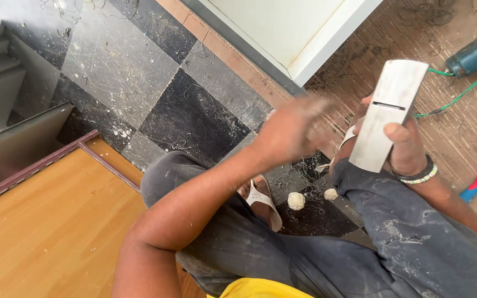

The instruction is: The worker uses a wood planer and a chisel to smooth and refine the edges of a wooden drawer unit.

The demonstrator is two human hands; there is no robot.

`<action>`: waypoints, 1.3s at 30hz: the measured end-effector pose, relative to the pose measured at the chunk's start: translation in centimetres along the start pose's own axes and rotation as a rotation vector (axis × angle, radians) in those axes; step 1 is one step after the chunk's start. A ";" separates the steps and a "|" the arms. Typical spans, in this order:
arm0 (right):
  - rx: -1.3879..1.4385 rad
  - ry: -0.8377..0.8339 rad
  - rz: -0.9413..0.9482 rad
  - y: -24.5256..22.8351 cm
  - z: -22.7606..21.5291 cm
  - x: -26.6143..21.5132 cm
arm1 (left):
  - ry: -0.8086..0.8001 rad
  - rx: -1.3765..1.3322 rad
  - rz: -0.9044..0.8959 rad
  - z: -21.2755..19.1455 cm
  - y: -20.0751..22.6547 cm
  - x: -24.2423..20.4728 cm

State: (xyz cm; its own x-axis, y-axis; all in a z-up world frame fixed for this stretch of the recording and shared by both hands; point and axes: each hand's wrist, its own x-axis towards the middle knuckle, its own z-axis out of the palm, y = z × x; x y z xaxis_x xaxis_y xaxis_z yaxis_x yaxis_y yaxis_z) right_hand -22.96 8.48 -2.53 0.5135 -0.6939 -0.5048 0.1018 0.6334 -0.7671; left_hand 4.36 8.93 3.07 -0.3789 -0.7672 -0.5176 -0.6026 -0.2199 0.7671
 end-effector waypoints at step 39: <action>-0.629 0.038 -0.098 0.8 -0.4 1.0 | 0.339 0.546 0.061 -4.5 -10.1 0.4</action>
State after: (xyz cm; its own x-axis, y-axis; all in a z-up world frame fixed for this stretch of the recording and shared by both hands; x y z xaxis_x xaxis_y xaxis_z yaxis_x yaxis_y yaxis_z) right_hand -22.71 8.16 -3.86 0.4951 -0.7574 -0.4256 -0.3791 0.2524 -0.8902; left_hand 13.40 8.17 -3.14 -0.2346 -0.9361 -0.2620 -0.8915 0.0997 0.4419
